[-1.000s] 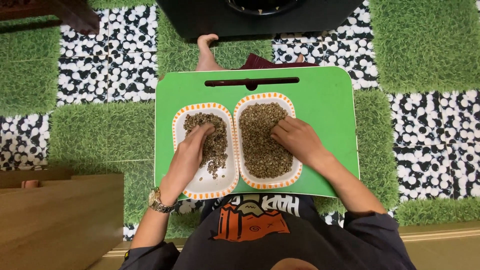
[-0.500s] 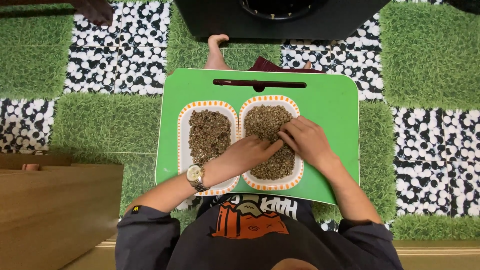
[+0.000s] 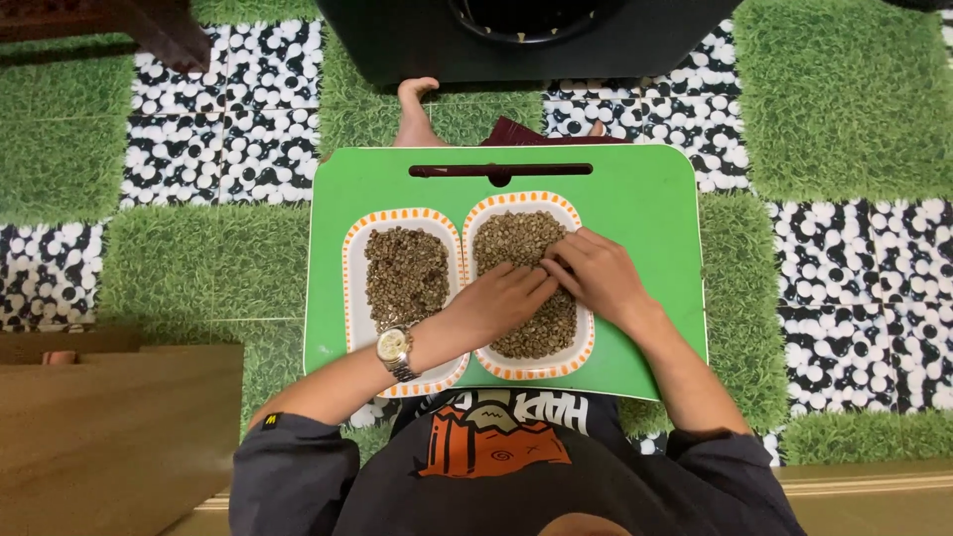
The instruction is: The person sorts green coffee beans by hand, picking them from one bowl and placing them into another, shifting the beans in both bowls as needed.
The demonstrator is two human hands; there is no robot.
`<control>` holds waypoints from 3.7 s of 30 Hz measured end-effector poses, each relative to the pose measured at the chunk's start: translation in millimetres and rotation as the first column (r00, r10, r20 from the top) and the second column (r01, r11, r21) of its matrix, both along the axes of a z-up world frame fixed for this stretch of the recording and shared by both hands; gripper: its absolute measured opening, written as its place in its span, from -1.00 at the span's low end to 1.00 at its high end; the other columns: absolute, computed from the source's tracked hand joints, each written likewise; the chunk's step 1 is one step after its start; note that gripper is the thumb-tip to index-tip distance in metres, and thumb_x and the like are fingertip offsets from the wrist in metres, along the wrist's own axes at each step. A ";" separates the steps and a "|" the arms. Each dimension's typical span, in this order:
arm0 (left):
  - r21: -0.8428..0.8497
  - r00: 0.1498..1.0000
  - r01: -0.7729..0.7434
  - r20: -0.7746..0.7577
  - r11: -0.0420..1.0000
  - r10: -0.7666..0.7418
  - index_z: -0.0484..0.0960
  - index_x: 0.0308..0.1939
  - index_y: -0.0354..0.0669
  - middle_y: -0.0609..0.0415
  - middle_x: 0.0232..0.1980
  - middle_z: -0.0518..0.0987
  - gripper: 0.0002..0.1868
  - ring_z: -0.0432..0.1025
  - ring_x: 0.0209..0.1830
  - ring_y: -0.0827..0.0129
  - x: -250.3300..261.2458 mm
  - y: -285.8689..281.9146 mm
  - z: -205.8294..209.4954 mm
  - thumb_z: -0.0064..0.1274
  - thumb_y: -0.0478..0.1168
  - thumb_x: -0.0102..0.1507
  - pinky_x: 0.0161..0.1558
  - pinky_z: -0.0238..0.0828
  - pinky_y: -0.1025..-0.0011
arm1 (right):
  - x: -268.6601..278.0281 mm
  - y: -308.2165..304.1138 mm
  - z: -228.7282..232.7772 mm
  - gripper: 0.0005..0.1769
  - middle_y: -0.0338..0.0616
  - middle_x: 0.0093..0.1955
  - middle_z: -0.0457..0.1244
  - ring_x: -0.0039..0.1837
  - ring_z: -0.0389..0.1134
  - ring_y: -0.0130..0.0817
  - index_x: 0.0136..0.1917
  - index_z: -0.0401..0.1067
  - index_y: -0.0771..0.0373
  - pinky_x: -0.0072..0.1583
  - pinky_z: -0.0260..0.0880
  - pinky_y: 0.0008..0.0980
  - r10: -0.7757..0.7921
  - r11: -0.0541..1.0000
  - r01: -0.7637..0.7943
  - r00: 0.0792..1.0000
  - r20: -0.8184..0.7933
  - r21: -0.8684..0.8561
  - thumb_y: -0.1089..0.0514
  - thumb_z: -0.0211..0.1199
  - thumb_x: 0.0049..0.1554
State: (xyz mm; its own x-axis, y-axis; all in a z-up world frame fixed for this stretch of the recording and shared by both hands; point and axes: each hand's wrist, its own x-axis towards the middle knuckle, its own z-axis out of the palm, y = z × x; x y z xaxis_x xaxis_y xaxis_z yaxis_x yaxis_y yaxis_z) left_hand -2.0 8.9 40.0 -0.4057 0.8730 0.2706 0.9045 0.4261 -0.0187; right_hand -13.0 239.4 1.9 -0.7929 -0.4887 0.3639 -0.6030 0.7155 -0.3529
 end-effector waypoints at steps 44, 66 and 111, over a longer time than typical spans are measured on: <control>0.153 0.766 -0.563 0.466 0.812 0.443 0.41 0.12 -0.42 -0.10 -0.01 0.35 -0.55 0.33 0.00 0.06 -10.3 -138.0 11.3 -0.03 -0.60 0.14 0.05 0.34 0.20 | 14.7 -16.9 23.6 -0.92 -0.13 -0.10 0.35 -0.08 0.29 -0.25 0.00 0.61 0.33 0.01 0.32 -0.34 0.037 0.993 -0.045 0.997 0.074 0.109 0.31 0.51 0.27; 0.110 0.717 -0.623 0.475 0.775 0.510 0.41 -0.08 -0.37 -0.19 -0.05 0.38 -0.78 0.32 -0.04 -0.02 -16.2 -113.8 3.4 -0.11 -0.49 0.19 0.09 0.33 0.12 | 10.4 -16.3 15.5 -0.90 -0.11 -0.14 0.36 -0.10 0.35 -0.27 -0.06 0.56 0.31 0.02 0.39 -0.34 0.026 0.996 -0.039 0.990 0.141 0.084 0.22 0.37 0.26; 0.150 0.869 -0.375 0.400 0.915 0.291 0.53 0.18 -0.31 -0.22 -0.01 0.53 -0.45 0.47 0.10 -0.04 7.4 -85.9 -36.8 0.20 -0.53 0.08 0.07 0.52 0.26 | 5.8 -17.4 11.8 -0.86 -0.15 -0.27 0.27 -0.13 0.36 -0.17 -0.07 0.50 0.20 -0.08 0.42 -0.28 0.115 0.993 -0.115 0.993 -0.015 -0.040 0.10 0.32 0.25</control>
